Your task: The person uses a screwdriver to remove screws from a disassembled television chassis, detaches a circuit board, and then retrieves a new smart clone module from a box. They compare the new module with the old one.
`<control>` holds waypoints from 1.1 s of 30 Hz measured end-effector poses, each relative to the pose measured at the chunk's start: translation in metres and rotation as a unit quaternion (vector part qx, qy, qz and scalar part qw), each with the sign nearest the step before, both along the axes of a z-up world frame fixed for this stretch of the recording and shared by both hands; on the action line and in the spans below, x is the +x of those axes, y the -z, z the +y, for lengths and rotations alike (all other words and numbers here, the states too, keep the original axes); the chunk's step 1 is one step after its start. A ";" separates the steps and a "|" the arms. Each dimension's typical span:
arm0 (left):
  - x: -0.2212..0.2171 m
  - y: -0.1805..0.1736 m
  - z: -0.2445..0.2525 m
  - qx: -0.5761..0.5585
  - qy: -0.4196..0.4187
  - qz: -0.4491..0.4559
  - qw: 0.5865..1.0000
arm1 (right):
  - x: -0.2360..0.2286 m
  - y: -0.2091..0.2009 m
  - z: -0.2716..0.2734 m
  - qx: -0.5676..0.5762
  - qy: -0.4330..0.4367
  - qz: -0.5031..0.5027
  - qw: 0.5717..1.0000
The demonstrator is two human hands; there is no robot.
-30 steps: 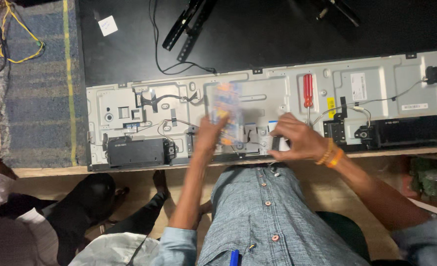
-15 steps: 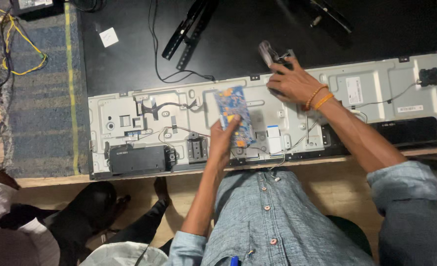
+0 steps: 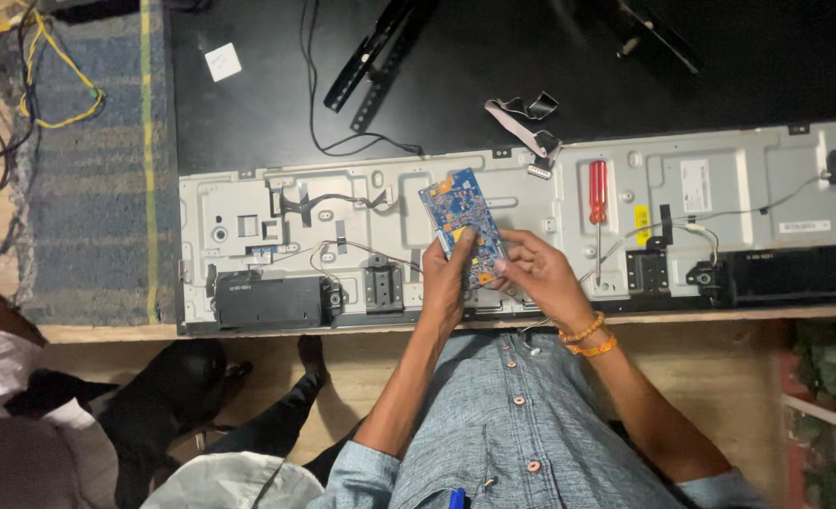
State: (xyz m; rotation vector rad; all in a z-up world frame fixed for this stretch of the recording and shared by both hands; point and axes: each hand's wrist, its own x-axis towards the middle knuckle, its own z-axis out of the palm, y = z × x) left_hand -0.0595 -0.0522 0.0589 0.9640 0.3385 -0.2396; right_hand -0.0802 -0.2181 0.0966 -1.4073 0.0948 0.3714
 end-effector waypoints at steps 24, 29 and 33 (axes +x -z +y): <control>-0.023 -0.041 0.045 0.012 0.092 -0.005 0.996 | -0.020 -0.041 -0.054 0.071 0.195 0.028 0.978; -0.033 -0.046 0.050 -0.012 0.076 -0.015 0.997 | -0.024 -0.055 -0.052 0.168 0.192 0.050 0.965; -0.036 -0.046 0.055 -0.010 0.067 -0.026 0.997 | -0.026 -0.063 -0.048 0.201 0.189 0.057 0.959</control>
